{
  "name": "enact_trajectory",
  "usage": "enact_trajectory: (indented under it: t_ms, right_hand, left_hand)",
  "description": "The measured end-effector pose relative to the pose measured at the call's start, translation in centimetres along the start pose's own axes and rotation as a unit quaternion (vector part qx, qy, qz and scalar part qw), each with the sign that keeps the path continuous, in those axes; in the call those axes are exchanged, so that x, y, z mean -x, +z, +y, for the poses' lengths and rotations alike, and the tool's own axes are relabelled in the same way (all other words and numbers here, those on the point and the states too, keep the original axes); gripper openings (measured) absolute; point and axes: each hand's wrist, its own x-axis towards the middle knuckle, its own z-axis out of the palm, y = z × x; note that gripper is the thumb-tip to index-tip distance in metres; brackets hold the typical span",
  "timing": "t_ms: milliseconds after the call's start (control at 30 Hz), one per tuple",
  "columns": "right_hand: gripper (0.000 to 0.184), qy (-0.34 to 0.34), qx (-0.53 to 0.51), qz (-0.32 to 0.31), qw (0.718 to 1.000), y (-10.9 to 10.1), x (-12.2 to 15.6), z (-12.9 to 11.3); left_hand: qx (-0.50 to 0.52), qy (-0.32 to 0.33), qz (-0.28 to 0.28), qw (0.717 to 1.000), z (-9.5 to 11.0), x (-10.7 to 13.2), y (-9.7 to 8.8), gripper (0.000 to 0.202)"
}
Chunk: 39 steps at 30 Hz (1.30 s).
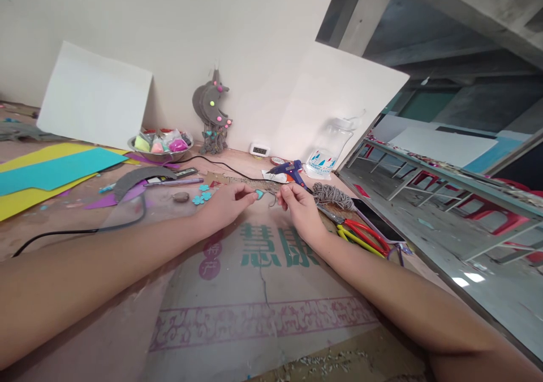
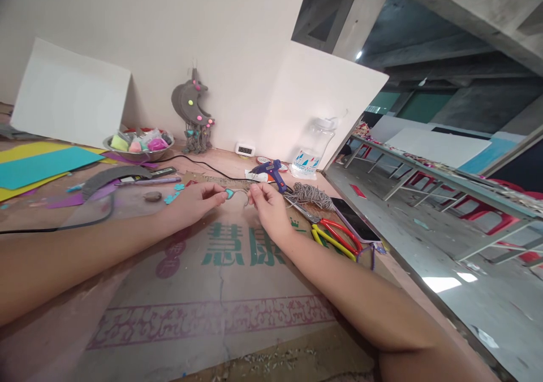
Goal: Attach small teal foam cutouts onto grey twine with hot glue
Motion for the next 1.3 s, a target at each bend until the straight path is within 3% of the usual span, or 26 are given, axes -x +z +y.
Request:
enact_trajectory:
  t_ms: [100, 200, 400, 633, 933, 1100, 1300]
  right_hand:
    - [0.030, -0.027, 0.032, 0.016, 0.999, 0.10, 0.16, 0.03]
    - [0.036, -0.068, 0.085, -0.009, 0.994, 0.21, 0.34, -0.07]
    - [0.017, -0.115, 0.130, -0.039, 0.984, 0.27, 0.22, -0.23]
    - [0.016, -0.064, 0.119, -0.048, 0.990, 0.31, 0.11, 0.11]
    - [0.021, -0.052, 0.120, -0.063, 0.989, 0.34, 0.27, -0.10]
    - [0.026, -0.049, 0.054, -0.035, 0.997, 0.11, 0.19, -0.01]
    - [0.014, -0.089, 0.112, -0.069, 0.987, 0.45, 0.36, -0.73]
  left_hand:
    - [0.002, 0.015, -0.004, 1.000, 0.02, 0.05, 0.03, 0.028]
    - [0.001, 0.023, -0.011, 1.000, 0.11, 0.08, 0.15, 0.027]
    - [0.009, 0.024, -0.029, 0.999, -0.01, 0.11, 0.32, 0.026]
    - [0.000, 0.037, -0.024, 0.999, 0.06, 0.14, 0.03, 0.032]
    - [-0.014, 0.037, -0.044, 0.998, 0.06, 0.13, 0.19, 0.029]
    - [-0.035, 0.021, -0.027, 0.999, 0.20, 0.17, 0.11, 0.029]
    - [-0.043, 0.034, -0.022, 0.998, 0.24, 0.15, 0.05, 0.028]
